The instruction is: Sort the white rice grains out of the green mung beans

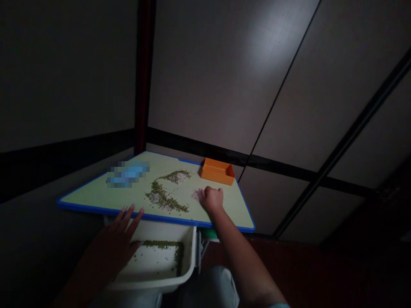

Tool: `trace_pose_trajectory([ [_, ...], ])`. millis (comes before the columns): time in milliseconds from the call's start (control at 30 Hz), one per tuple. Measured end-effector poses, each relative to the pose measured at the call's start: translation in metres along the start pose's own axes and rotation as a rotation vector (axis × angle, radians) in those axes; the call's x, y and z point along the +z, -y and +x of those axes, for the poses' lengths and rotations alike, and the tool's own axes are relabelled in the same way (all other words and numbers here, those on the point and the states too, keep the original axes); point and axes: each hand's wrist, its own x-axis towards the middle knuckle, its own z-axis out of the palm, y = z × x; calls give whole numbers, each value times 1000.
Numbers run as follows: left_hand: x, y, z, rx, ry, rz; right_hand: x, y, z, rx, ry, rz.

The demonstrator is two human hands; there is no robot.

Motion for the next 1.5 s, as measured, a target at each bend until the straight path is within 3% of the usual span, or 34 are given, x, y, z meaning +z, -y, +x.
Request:
trace_pose_trajectory([
  [167,8,7,-3,71,-50,-13,2,-5,0,130,-49,103],
  [333,13,11,-5,104,-79,-17,9,-17,-1,171,-155,326],
  [567,19,13,-5,123,-132,5,19,-40,38,113,-137,603],
  [600,22,14,-6,114,-186,10,19,-41,46,90,-126,604],
  [733,33,18,-9,122,-217,63,23,-34,74,10,-71,552],
  [900,37,21,-14,107,-208,162,28,-15,98,-75,-53,506],
  [1100,33,24,-15,130,-192,160,27,-5,95,-150,-42,315],
  [1233,36,22,-14,126,-202,138,27,0,85,-292,-22,95],
  [1433,44,20,-14,125,-217,90,32,-8,80,-278,106,329],
  [1500,43,17,-14,64,-210,20,35,-14,80,-282,163,446],
])
